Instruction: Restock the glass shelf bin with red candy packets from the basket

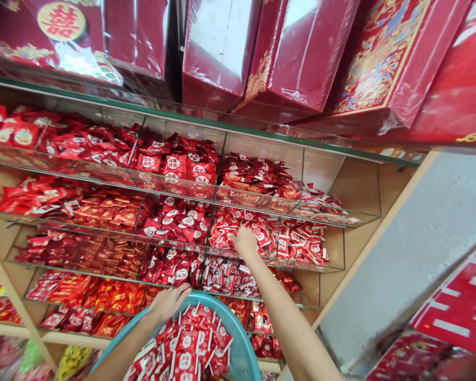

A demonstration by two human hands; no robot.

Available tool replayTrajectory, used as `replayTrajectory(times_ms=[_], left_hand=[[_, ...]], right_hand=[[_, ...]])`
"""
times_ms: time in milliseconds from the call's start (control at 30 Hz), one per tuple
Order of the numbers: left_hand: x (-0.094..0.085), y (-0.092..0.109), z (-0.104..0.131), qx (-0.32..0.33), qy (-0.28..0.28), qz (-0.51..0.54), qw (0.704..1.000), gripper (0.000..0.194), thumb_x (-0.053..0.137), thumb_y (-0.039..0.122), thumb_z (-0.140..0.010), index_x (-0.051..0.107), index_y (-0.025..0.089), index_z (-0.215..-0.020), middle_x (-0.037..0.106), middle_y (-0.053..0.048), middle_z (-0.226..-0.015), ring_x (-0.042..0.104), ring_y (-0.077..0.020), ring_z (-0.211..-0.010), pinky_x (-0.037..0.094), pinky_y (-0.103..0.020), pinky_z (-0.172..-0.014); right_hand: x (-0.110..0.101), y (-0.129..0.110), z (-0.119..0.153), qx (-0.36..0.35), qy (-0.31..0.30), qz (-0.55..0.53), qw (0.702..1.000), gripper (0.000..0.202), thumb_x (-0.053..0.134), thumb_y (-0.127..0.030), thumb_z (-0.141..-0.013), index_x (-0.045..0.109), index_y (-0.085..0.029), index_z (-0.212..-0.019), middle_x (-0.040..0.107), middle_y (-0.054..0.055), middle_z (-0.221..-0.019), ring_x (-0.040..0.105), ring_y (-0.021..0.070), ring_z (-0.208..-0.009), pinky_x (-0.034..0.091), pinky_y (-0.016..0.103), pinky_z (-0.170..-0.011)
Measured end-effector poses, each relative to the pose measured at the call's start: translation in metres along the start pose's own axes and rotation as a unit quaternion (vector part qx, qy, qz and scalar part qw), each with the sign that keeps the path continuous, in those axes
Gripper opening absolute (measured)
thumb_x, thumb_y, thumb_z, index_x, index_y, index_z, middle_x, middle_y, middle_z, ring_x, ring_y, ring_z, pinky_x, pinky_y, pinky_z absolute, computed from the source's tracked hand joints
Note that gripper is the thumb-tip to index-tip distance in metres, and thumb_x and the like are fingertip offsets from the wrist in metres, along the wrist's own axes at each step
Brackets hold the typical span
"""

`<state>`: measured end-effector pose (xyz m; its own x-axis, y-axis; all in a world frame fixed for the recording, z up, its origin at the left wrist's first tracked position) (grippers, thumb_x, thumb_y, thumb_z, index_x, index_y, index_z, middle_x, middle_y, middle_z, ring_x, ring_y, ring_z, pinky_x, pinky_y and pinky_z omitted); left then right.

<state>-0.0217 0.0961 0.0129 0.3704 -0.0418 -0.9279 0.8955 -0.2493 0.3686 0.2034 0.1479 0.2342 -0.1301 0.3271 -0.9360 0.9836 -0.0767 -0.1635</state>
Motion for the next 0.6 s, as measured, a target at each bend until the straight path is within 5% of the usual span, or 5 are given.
replayTrajectory(times_ms=[433, 600], left_hand=[[0.004, -0.003, -0.001, -0.005, -0.009, 0.001, 1.0, 0.055, 0.012, 0.056, -0.085, 0.052, 0.033, -0.114, 0.069, -0.004, -0.096, 0.063, -0.0254, -0.091, 0.044, -0.037, -0.078], [0.005, -0.004, -0.002, -0.002, -0.01, 0.003, 1.0, 0.055, 0.012, 0.057, -0.085, 0.052, 0.033, -0.115, 0.069, -0.004, -0.098, 0.062, -0.025, -0.092, 0.044, -0.036, -0.079]], right_hand=[[0.009, 0.013, -0.003, 0.043, -0.016, -0.057, 0.997, 0.037, 0.05, -0.043, -0.073, 0.059, -0.013, -0.092, 0.065, 0.017, -0.094, 0.061, 0.0268, -0.088, 0.041, 0.032, -0.065], [0.009, 0.02, -0.007, 0.052, -0.007, -0.11, 0.993, 0.025, 0.055, -0.038, -0.067, 0.061, -0.016, -0.078, 0.066, 0.009, -0.077, 0.061, 0.021, -0.074, 0.039, 0.027, -0.057]])
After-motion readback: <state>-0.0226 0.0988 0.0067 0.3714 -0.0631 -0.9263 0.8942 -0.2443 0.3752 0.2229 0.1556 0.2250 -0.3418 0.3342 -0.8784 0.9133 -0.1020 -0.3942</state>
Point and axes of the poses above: each hand's wrist, its own z-axis away from the middle knuckle, its own x-axis out of the palm, y = z × x, the point moved 9 cm from there along -z, towards the middle knuckle
